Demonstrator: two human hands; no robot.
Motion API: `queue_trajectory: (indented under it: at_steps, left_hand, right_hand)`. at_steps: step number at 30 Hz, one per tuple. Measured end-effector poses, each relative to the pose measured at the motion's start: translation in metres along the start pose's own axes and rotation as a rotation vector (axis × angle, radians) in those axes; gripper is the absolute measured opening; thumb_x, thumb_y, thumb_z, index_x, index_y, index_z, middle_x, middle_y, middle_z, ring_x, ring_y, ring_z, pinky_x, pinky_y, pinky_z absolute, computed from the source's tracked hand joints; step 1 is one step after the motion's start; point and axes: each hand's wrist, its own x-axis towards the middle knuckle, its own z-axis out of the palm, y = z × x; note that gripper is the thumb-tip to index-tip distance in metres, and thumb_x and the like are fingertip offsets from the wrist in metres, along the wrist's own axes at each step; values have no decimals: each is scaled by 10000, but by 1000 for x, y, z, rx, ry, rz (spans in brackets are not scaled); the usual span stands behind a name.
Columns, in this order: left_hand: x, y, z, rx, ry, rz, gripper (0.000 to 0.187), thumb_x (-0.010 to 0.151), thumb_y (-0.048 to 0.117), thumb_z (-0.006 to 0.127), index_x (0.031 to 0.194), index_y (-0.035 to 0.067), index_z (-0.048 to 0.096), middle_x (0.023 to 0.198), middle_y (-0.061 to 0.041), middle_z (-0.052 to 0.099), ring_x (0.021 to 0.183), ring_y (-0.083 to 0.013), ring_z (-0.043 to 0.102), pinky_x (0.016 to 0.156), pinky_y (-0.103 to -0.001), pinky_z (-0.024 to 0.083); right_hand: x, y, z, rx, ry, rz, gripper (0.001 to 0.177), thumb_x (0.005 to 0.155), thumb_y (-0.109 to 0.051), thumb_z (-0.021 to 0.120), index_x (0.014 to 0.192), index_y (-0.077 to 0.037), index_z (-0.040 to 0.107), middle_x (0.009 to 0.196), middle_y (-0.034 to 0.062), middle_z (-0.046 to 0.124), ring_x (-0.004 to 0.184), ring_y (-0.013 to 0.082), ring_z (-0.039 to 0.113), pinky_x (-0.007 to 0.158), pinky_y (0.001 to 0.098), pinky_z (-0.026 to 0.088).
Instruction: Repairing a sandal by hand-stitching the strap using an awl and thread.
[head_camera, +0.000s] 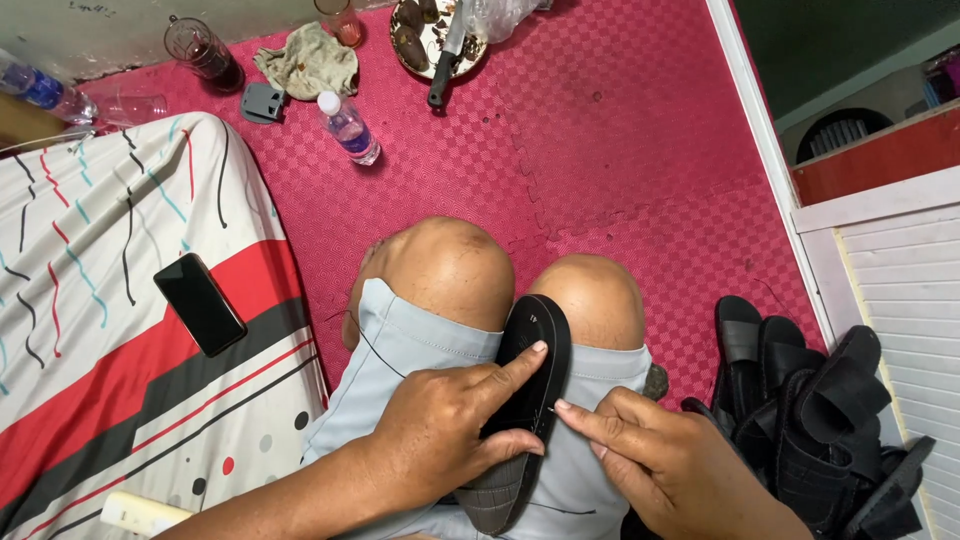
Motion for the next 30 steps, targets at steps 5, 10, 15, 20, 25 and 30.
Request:
queue_trajectory:
  at_steps: [5, 10, 15, 20, 25, 30]
  left_hand:
    - [1, 1, 0, -7, 16, 5, 759, 737, 473, 684, 1320, 81, 399, 831, -62, 644, 665, -237, 630, 504, -359, 478]
    - [2, 3, 1, 23, 5, 0, 764, 735, 479, 678, 1322, 80, 398, 851, -72, 655, 695, -239, 636, 527, -353, 482]
    - [4, 4, 5, 33, -13, -10, 765, 727, 480, 678, 1318, 80, 403, 877, -76, 652, 717, -244, 634, 499, -364, 474]
    - [4, 2, 2, 19, -19, -8, 745, 745, 479, 659, 1321, 84, 402, 832, -73, 643, 678, -251, 627, 474, -379, 465]
    - [3, 2, 1, 15, -62, -25, 735, 748, 485, 644, 1322, 94, 403, 825, -74, 641, 681, -260, 625, 461, -395, 463]
    - [4, 2, 2, 17, -20, -3, 732, 750, 477, 654, 1314, 79, 413, 805, -64, 638, 658, -251, 624, 460, -381, 459]
  right_hand:
    - [3, -2, -4, -75, -39, 6, 429, 791, -97, 514, 1206, -198, 556, 814, -45, 562, 552, 104, 592, 420, 221, 477]
    - [1, -5, -6, -144, -87, 87, 451, 779, -113, 491, 1209, -235, 553, 812, -60, 572, 501, 127, 610, 415, 274, 480]
    - [-2, -4, -3, -438, -164, 121, 514, 739, -213, 533, 1250, -266, 526, 793, -41, 512, 466, 189, 590, 406, 361, 492]
    - [2, -1, -9, -269, -196, 127, 507, 771, -191, 513, 1271, -273, 513, 778, -38, 518, 520, 155, 615, 504, 303, 507]
    - [10, -7, -15, 13, -120, 77, 455, 806, -76, 497, 1241, -199, 557, 683, -30, 505, 522, 89, 544, 549, 204, 478]
    - [2, -2, -9, -143, -123, 84, 480, 798, -140, 513, 1266, -243, 523, 748, -37, 506, 529, 105, 598, 545, 225, 506]
